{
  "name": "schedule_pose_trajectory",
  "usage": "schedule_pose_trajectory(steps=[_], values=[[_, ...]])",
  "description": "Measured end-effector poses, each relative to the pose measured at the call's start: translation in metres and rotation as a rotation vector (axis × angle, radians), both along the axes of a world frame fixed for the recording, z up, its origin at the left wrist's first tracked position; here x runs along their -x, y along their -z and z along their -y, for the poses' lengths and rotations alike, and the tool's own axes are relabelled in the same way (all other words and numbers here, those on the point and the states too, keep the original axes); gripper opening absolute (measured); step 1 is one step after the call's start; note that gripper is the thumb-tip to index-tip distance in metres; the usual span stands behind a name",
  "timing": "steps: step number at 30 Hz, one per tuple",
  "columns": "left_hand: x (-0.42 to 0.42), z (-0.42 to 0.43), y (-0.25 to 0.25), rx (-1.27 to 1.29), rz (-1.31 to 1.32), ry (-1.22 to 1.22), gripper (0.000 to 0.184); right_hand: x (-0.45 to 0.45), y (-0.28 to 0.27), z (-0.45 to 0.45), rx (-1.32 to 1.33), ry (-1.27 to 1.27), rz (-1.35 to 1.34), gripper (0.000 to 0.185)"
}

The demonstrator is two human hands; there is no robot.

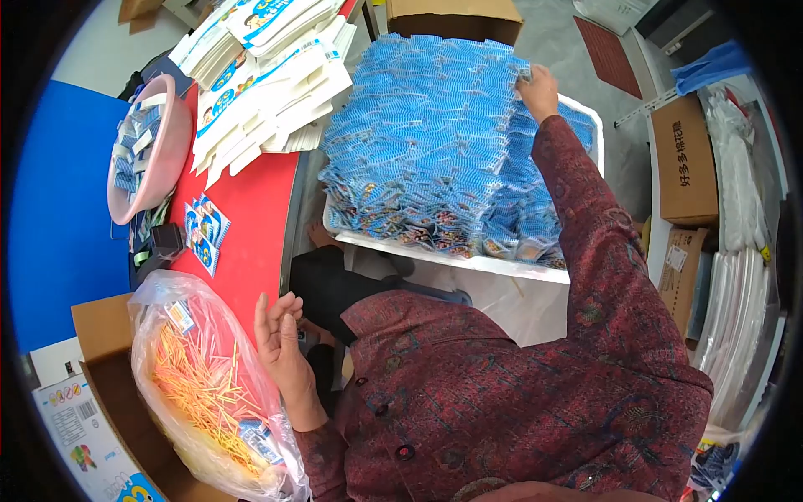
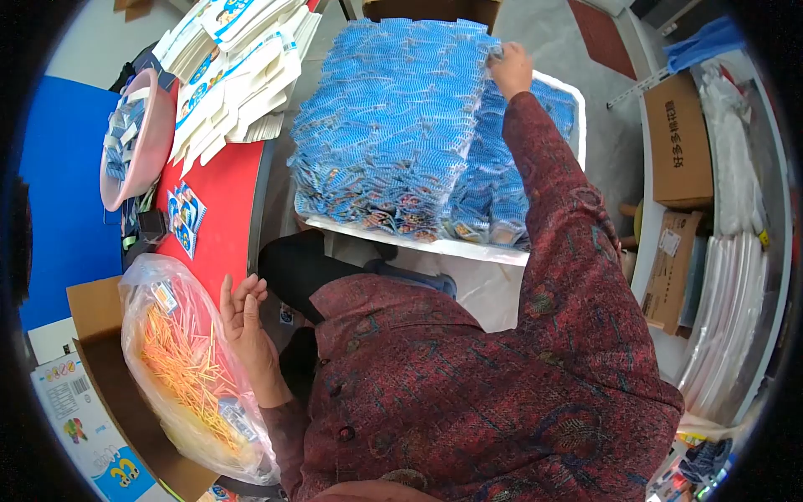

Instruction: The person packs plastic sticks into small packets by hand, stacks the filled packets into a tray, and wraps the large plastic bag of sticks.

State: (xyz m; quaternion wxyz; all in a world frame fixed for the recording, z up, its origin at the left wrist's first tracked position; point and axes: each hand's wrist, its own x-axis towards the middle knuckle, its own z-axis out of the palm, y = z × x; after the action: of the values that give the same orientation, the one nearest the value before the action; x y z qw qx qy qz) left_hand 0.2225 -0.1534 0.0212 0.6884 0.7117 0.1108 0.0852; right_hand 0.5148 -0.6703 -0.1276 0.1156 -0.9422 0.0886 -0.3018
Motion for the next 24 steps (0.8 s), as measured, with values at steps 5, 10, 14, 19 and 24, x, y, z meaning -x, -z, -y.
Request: schedule_pose_trajectory(steps=[5, 10, 14, 19, 24], values=[[0.004, -0.004, 0.002, 0.028, 0.003, -0.034, 0.043, 0.020, -0.004, 0.008, -0.545, -0.070, -0.145, 0.032], [0.009, -0.005, 0.005, 0.056, 0.025, 0.000, 0.041, 0.016, 0.010, 0.011, -0.430, 0.126, -0.232, 0.042], [0.015, -0.018, 0.000, 0.044, 0.049, -0.010, 0.040, 0.005, 0.013, 0.033, -0.738, -0.133, -0.280, 0.052], [0.018, -0.030, 0.000, 0.033, 0.066, -0.069, 0.039, -0.003, 0.035, 0.049, -0.721, -0.159, -0.017, 0.064], [0.020, -0.039, -0.011, 0.046, 0.058, -0.137, 0.039, -0.008, 0.045, 0.100, 0.386, -0.091, -0.198, 0.038]])
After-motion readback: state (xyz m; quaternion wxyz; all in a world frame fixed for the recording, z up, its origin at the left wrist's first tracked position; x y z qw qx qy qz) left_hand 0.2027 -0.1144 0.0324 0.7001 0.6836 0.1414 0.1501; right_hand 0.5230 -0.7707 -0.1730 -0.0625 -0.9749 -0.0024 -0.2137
